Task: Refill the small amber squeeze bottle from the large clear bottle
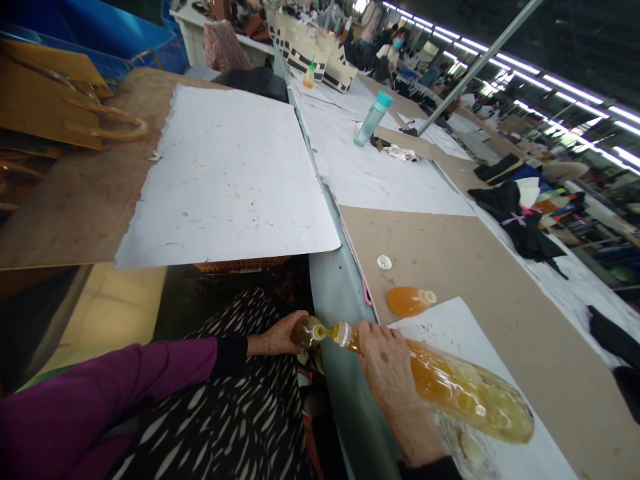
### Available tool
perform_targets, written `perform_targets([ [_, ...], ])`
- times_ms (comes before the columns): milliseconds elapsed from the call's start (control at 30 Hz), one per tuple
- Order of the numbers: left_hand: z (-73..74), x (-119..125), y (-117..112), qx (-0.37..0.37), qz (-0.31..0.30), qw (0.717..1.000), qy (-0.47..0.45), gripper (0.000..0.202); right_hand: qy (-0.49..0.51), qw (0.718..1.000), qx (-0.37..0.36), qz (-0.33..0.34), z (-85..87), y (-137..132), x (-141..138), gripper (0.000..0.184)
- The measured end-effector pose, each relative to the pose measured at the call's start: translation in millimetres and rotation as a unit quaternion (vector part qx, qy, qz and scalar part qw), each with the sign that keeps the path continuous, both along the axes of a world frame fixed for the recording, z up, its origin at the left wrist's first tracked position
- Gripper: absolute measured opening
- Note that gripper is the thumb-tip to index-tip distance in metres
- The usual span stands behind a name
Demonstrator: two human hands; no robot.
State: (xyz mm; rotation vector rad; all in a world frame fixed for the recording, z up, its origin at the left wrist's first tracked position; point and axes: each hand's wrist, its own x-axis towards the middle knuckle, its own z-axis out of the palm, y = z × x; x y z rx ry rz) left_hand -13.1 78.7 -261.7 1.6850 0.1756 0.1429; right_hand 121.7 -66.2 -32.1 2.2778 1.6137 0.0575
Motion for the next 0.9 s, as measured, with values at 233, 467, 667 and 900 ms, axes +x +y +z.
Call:
perform_targets([
  [233, -0.6, 0.1, 1.1, 0.001, 0.003, 1.0, -0.004, 0.077, 0.002, 1.0, -0.004, -0.001, 1.7, 0.9, -1.1, 0.021],
  [467, -1.6, 0.3, 1.1, -0.004, 0.004, 1.0, -0.004, 0.077, -0.001, 1.0, -0.008, -0.001, 0.7, 0.5, -1.3, 0.016],
  [667, -1.0, 1.4, 1.8, 0.0, 0.001, 1.0, 0.012, 0.076, -0.006, 1.0, -0.004, 0.002, 0.5, 0.9, -2.2, 0.015],
  [900, -3.4, 0.4, 1.2, -0.006, 0.007, 1.0, 0.012, 0.077, -0.012, 1.0, -0.005, -0.002, -0.3, 0.7, -3.0, 0.016],
])
